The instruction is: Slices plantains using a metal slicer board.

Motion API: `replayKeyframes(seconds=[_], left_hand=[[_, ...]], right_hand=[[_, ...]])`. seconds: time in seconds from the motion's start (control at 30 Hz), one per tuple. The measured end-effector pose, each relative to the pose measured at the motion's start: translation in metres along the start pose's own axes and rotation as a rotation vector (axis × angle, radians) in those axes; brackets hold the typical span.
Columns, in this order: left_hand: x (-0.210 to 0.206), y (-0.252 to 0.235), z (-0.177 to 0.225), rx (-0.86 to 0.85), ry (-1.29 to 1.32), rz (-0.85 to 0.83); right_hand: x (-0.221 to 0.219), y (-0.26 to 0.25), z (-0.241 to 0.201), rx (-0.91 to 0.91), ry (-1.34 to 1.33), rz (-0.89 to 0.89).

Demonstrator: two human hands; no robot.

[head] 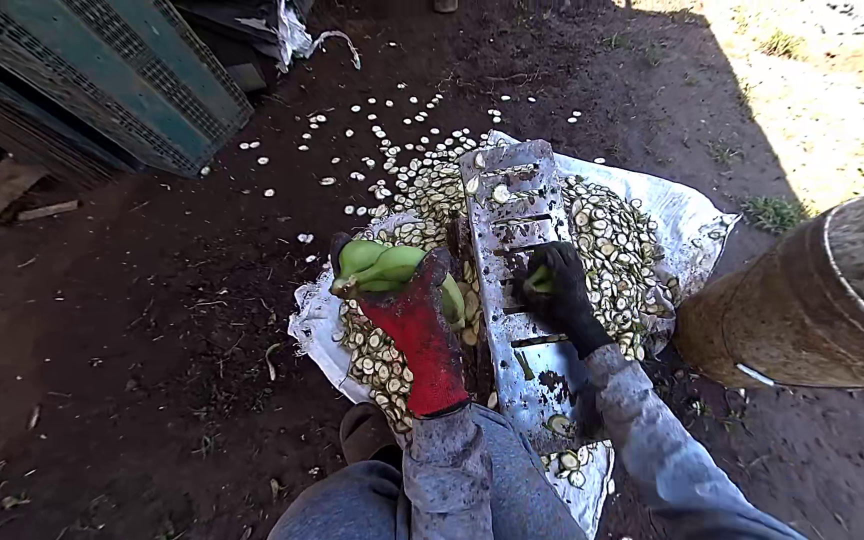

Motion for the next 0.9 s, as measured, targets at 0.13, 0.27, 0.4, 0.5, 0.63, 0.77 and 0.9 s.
replayKeyframes(seconds=[0.13,0.27,0.4,0.5,0.63,0.77,0.9], left_hand=[[-0.001,-0.002,0.012,-0.042,0.067,0.015],[-0.009,0.001,0.015,-0.053,0.088,0.003],[-0.005,-0.002,0.004,-0.01,0.012,0.031],[0.0,-0.005,0.002,0.0,0.001,0.043],[0.0,-0.005,0.011,-0.071,0.098,0.014],[-0.007,-0.003,0.015,-0.11,0.14,-0.04],[-0.008,-0.003,0.009,-0.073,0.057,-0.006]], right_hand=[[-0.007,0.127,-0.02,0.083,-0.075,-0.044],[-0.021,0.035,0.015,0.149,-0.022,-0.079],[-0.046,-0.107,0.078,-0.02,0.132,-0.243],[-0.039,-0.095,0.07,0.0,0.087,-0.152],[-0.023,0.059,0.007,0.144,-0.114,-0.134],[-0.031,0.082,-0.024,0.257,-0.077,-0.307],[-0.056,-0.051,0.033,0.191,-0.027,-0.374]])
Point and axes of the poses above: each hand's wrist, its own y-axis away from the middle knuckle, its own x-axis out of the back of the hand, z = x × y, the point moved 10 cm from there along -y, towards the middle knuckle, and after that the axes turned 11 degrees about -z, right-handed, at the moved point
